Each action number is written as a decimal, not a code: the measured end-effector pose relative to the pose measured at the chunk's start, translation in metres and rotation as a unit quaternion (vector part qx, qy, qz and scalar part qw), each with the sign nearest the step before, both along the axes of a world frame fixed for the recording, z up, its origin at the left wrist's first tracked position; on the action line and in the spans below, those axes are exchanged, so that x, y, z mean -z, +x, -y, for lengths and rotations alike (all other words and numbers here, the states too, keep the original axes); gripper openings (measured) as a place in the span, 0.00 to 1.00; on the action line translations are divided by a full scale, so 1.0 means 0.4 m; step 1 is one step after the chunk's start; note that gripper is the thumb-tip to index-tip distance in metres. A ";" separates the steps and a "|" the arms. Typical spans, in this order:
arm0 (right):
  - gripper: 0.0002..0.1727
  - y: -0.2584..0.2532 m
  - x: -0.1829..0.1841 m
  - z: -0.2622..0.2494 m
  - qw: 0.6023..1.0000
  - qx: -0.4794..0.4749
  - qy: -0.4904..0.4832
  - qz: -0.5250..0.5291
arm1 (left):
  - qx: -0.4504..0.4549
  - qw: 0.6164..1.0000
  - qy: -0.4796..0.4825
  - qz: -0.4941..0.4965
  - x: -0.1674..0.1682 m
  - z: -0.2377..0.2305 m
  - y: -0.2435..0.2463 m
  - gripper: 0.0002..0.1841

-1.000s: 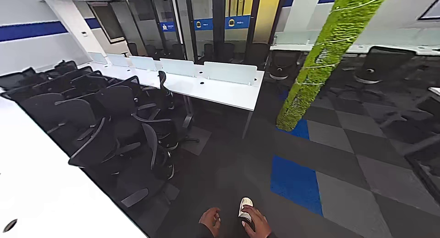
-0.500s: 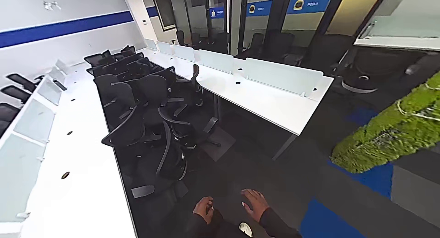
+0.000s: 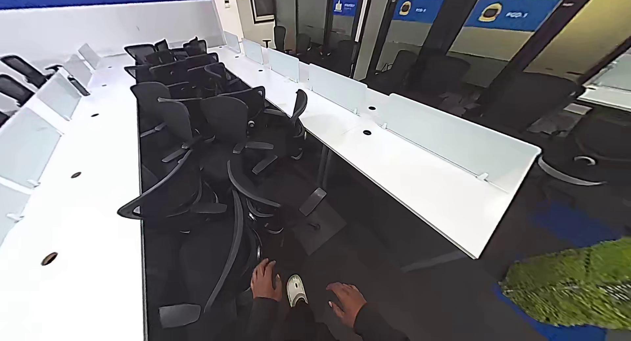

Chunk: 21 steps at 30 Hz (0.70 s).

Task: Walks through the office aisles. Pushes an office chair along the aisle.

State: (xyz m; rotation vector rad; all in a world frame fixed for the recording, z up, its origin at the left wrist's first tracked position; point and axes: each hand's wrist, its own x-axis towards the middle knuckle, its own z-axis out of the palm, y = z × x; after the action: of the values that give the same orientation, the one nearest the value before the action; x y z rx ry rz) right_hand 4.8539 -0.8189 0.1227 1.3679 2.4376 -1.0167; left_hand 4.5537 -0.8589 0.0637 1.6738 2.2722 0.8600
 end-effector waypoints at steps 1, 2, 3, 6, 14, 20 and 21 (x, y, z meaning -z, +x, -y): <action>0.28 -0.029 -0.001 -0.036 1.000 -0.014 -0.011 0.010 | -0.025 0.999 0.022 -0.026 0.004 -0.039 -0.038 0.26; 0.28 -0.061 -0.004 -0.071 0.999 -0.030 -0.016 0.016 | -0.053 0.997 0.032 -0.050 0.003 -0.073 -0.079 0.28; 0.28 -0.098 -0.011 -0.116 0.999 -0.043 -0.017 0.015 | -0.079 0.994 0.034 -0.067 -0.006 -0.114 -0.122 0.29; 0.31 -0.204 -0.026 -0.248 0.999 -0.052 0.008 -0.007 | -0.141 0.985 -0.016 -0.095 -0.028 -0.213 -0.224 0.35; 0.49 -0.594 -0.065 -0.564 0.991 -0.080 0.102 -0.023 | -0.185 0.925 -0.331 -0.004 -0.014 -0.309 -0.346 0.40; 0.65 -0.932 0.031 -0.736 0.993 -0.035 0.070 0.094 | -0.183 0.908 -0.372 0.055 -0.064 -0.312 -0.355 0.37; 0.63 -0.954 0.054 -0.751 0.992 -0.027 0.057 0.110 | -0.185 0.906 -0.376 0.052 -0.064 -0.316 -0.353 0.37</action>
State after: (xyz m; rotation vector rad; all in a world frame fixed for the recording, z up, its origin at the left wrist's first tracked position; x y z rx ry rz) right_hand 4.4723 -0.5185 0.1012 1.3600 2.3834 -0.6837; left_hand 4.4123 -0.7324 0.0894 0.8533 2.4173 0.0579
